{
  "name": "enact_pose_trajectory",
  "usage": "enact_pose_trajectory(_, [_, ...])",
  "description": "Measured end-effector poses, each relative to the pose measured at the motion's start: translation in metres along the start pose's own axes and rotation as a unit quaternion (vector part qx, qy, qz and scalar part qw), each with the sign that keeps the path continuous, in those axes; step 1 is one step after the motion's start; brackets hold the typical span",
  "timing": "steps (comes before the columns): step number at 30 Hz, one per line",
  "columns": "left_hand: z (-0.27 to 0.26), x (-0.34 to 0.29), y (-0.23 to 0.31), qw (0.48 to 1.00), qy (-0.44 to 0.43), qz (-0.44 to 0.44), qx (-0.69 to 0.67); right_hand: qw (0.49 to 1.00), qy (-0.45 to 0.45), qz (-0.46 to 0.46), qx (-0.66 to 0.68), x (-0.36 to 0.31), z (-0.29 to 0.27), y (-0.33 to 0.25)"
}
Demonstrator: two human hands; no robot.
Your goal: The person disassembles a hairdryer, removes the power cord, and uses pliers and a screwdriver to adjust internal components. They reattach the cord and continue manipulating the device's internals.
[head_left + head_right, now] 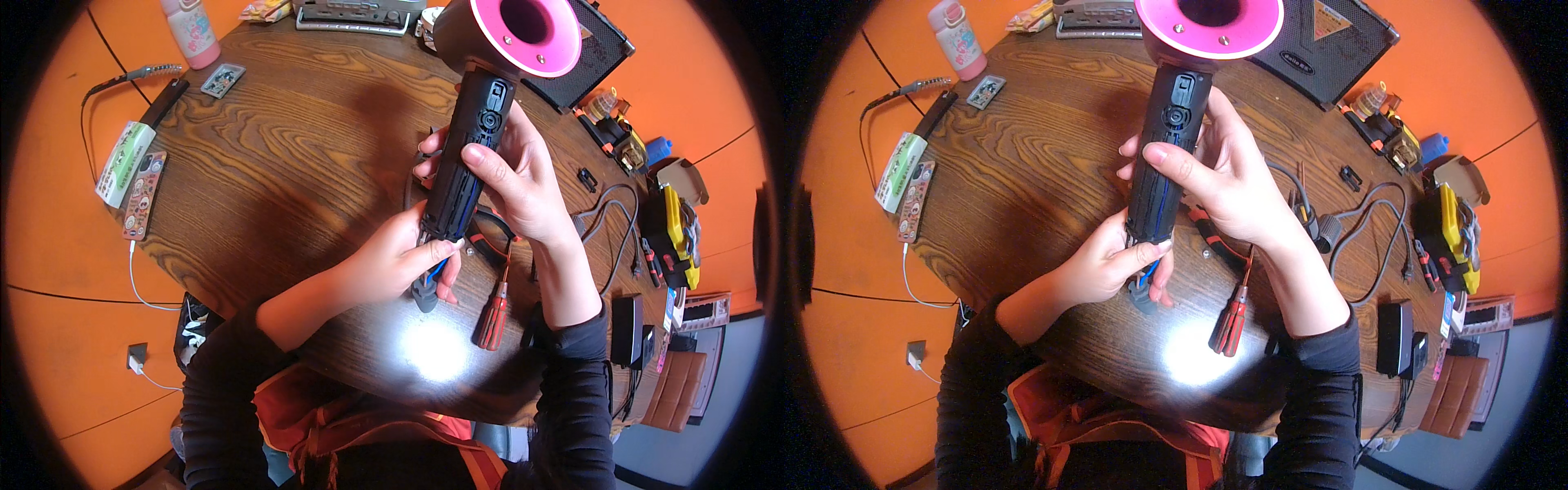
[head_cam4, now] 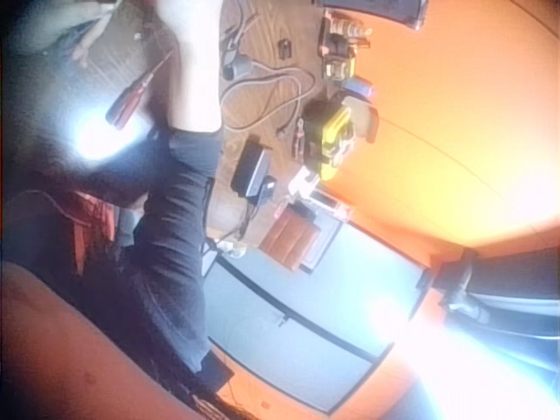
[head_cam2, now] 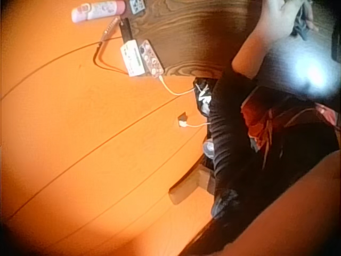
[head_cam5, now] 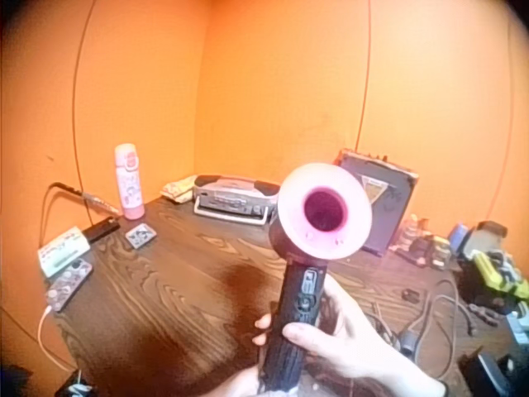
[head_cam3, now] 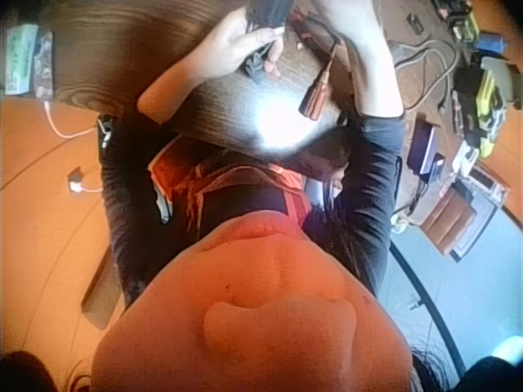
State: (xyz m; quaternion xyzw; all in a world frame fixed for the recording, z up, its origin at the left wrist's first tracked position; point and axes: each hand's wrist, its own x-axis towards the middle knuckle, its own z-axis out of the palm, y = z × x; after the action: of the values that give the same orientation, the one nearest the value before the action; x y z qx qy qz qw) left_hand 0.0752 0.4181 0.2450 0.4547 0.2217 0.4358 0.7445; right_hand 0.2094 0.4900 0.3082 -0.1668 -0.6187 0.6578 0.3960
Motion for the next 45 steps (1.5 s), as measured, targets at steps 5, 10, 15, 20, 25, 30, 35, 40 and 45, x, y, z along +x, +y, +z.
enact_pose_trajectory(5, [-0.006, 0.002, -0.003, 1.0, -0.016, -0.009, -0.023, 0.999, 0.006, 0.017, -0.029, 0.001, -0.004, 0.004])
enact_pose_trajectory(10, [-0.007, 0.001, -0.005, 0.998, -0.008, -0.037, -0.049, 0.996, -0.017, 0.074, -0.043, 0.004, -0.012, 0.004])
enact_pose_trajectory(15, [-0.01, 0.002, -0.004, 0.999, -0.012, -0.027, -0.042, 0.984, -0.009, 0.099, -0.15, 0.0, -0.013, 0.0])
enact_pose_trajectory(20, [-0.013, 0.003, -0.004, 0.999, -0.028, -0.014, -0.03, 0.988, -0.021, 0.049, -0.147, -0.002, -0.009, 0.001])
enact_pose_trajectory(25, [-0.011, 0.003, -0.004, 0.999, -0.011, -0.031, -0.028, 0.988, -0.074, 0.046, -0.129, 0.0, -0.011, 0.004])
enact_pose_trajectory(30, [-0.005, 0.002, -0.003, 0.999, 0.018, -0.005, -0.028, 0.985, -0.098, 0.06, -0.13, -0.001, -0.011, 0.006])
enact_pose_trajectory(35, [-0.007, 0.003, -0.003, 1.0, 0.013, 0.019, -0.003, 0.994, -0.072, 0.041, -0.077, -0.003, -0.003, 0.007])
enact_pose_trajectory(40, [-0.011, 0.004, -0.003, 1.0, 0.01, 0.007, 0.007, 0.997, -0.041, 0.02, -0.068, -0.005, 0.002, 0.008])
enact_pose_trajectory(45, [-0.011, 0.004, -0.001, 1.0, 0.002, 0.015, -0.024, 0.995, -0.035, 0.037, -0.086, 0.0, -0.002, 0.007])
